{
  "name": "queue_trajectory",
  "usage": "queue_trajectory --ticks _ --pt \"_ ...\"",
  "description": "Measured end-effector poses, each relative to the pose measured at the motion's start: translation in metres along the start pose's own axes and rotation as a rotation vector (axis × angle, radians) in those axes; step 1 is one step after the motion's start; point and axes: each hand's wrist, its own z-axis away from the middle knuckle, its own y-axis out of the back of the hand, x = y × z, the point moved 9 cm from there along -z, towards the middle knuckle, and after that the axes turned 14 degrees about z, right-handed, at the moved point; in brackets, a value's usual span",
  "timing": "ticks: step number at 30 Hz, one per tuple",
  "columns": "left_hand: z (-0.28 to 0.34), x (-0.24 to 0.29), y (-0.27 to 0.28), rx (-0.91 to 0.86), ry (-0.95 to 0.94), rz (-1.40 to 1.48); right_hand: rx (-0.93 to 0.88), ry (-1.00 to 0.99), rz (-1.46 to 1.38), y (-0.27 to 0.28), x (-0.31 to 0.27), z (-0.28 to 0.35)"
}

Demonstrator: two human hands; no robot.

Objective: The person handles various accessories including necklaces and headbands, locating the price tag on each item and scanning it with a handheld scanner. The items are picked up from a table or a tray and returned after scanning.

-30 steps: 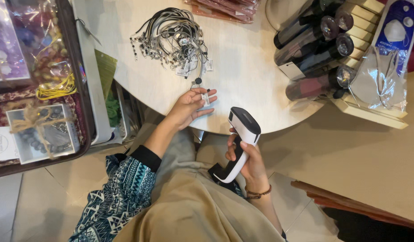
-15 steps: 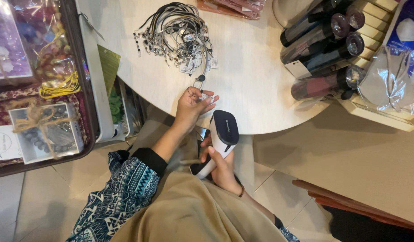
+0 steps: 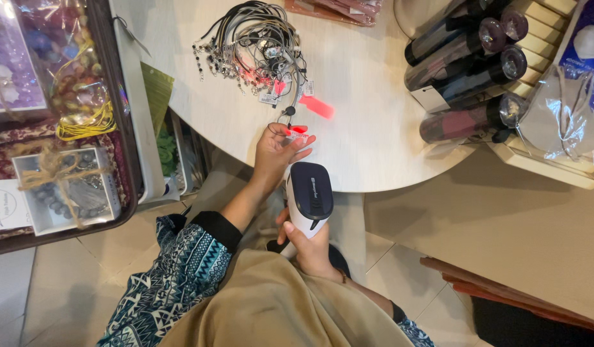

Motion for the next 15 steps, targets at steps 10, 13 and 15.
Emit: queue_trajectory --ticks 10,13,15 --pt "0.002 -0.001 -0.001 0.032 -0.025 0.022 -0.105 -0.004 0.12 -0.018 -0.025 0.0" --pt "0.003 0.002 -0.002 0.029 -0.038 0.019 -0.137 -0.008 0.144 -0.023 -0.03 0.0" --pt "0.002 0.001 0.001 0.044 -0.033 0.004 -0.131 -0.046 0.19 -0.023 -0.027 0.002"
